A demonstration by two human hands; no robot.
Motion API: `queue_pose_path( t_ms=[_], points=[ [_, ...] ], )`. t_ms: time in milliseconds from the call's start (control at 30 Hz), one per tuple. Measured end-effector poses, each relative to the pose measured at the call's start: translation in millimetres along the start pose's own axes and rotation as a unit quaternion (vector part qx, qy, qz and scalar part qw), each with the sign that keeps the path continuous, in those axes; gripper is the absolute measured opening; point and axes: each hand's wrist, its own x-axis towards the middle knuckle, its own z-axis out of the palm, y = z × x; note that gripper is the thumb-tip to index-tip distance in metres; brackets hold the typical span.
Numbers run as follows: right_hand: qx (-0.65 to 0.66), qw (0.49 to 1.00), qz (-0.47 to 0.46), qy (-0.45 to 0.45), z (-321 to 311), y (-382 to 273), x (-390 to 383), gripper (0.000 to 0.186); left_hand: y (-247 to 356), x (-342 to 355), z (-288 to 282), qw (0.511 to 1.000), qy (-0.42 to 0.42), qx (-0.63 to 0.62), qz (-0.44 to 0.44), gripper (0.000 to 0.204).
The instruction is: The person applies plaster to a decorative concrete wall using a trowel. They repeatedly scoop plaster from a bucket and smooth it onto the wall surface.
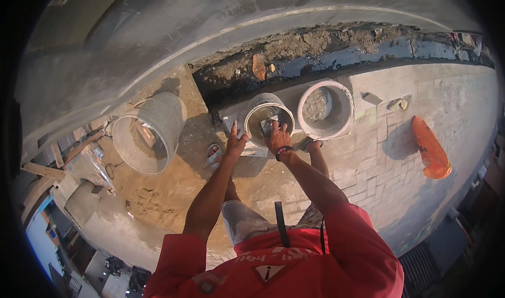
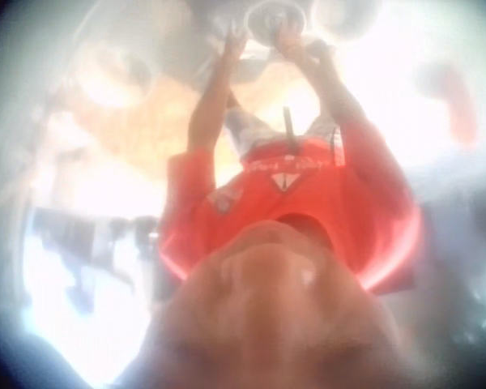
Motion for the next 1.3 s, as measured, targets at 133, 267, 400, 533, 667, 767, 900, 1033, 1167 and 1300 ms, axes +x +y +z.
queue_pose_path(
  t_ms=[133,267,400,533,667,767,900,1033,1167,1300],
  points=[
    [-0.003,0.995,0.077,0.056,33.9,1.9,35.5,0.072,-15.2,-48.8,-38.9,0.979,-0.058,-0.177,-0.087,0.068],
    [-0.014,0.987,0.136,0.081,59.1,0.7,60.9,0.072,-51.9,-102.7,-75.6,0.978,-0.009,-0.200,-0.066,0.058],
    [-0.029,0.982,0.171,0.076,76.7,-4.2,68.6,0.076,-18.5,-148.0,-134.6,0.979,0.038,-0.193,-0.047,0.048],
    [0.009,0.983,0.153,0.103,62.9,-17.6,52.0,0.065,-9.9,-158.0,-192.1,0.971,0.064,-0.230,-0.012,0.043],
    [0.076,0.974,0.087,0.194,33.9,-30.9,-2.8,0.057,56.2,-164.8,-286.8,0.974,0.011,-0.225,0.034,0.041],
    [0.142,0.959,0.076,0.231,-3.5,-63.9,-46.8,0.062,87.8,-148.8,-379.5,0.980,0.065,-0.108,0.155,0.042],
    [0.123,0.967,0.103,0.198,-48.0,-86.9,-92.8,0.062,186.8,-158.5,-502.8,0.960,0.162,-0.019,0.228,0.043],
    [0.118,0.961,0.070,0.241,-80.3,-61.7,-113.2,0.063,323.4,-186.8,-571.6,0.906,0.247,0.091,0.331,0.046],
    [0.183,0.914,0.041,0.361,-127.1,-65.4,-164.8,0.068,464.2,-209.1,-616.9,0.705,0.441,0.261,0.490,0.048],
    [0.150,0.866,0.242,0.412,-102.0,50.2,-189.8,0.061,586.4,-215.1,-641.3,0.489,0.641,0.267,0.529,0.060]
  ],
)
